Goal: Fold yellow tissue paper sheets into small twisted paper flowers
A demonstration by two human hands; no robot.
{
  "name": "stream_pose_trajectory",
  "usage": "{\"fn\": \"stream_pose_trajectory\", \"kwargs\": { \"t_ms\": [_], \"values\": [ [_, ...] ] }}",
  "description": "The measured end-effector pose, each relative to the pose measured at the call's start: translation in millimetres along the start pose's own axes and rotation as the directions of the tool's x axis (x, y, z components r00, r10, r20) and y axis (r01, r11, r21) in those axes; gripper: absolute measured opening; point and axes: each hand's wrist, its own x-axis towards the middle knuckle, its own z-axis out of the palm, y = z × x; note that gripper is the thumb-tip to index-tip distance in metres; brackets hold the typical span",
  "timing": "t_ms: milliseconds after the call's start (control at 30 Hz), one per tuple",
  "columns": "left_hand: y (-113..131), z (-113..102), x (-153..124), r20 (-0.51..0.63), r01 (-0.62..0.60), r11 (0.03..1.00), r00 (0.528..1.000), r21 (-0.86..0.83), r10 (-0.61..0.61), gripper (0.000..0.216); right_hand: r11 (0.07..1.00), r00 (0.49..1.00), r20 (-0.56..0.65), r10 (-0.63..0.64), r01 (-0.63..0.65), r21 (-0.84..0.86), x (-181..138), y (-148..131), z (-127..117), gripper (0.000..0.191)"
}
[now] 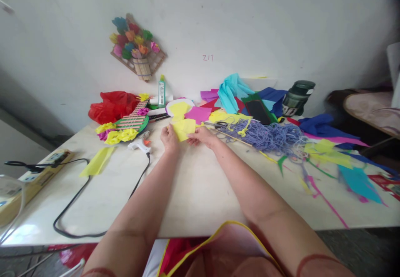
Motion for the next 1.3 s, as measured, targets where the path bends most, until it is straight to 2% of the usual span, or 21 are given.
{"fn": "stream_pose_trajectory", "kwargs": {
  "t_ms": [167,333,500,700,900,1100,1200,1300],
  "values": [
    [1,0,-4,0.091,0.128,0.987,0.989,-0.094,-0.119,0.025,0.996,0.982,-0.191,-0.006,0.023,0.087,4,0,-4,0.003],
    [6,0,-8,0.214,0.228,0.967,0.956,-0.116,-0.2,0.023,0.993,0.957,-0.29,-0.025,0.058,0.105,1,-6,-14,0.009],
    [11,-2,-8,0.321,0.252,0.965,0.922,-0.071,-0.217,0.03,0.997,0.966,-0.251,-0.064,0.074,0.032,-2,-9,-20,0.011],
    [8,-8,-6,0.489,0.304,0.952,0.833,-0.017,-0.257,0.032,0.996,0.981,-0.175,-0.078,0.068,-0.061,-5,-8,-26,0.017],
    [5,-10,-5,0.53,0.272,0.962,0.813,0.02,-0.241,0.03,0.994,0.973,-0.21,-0.098,0.084,-0.074,-4,-5,-30,0.011],
    [7,-10,-7,0.577,0.331,0.943,0.766,0.024,-0.283,0.024,0.984,0.965,-0.215,-0.148,0.121,-0.13,-5,-6,-33,0.014],
    [7,-10,-7,0.587,0.349,0.937,0.752,0.029,-0.299,0.02,0.98,0.966,-0.182,-0.182,0.163,-0.111,-5,-6,-36,0.015],
    [6,-10,-7,0.578,0.338,0.94,0.76,0.042,-0.299,0.017,0.978,0.971,-0.138,-0.194,0.18,-0.11,-6,-6,-37,0.017]
  ]
}}
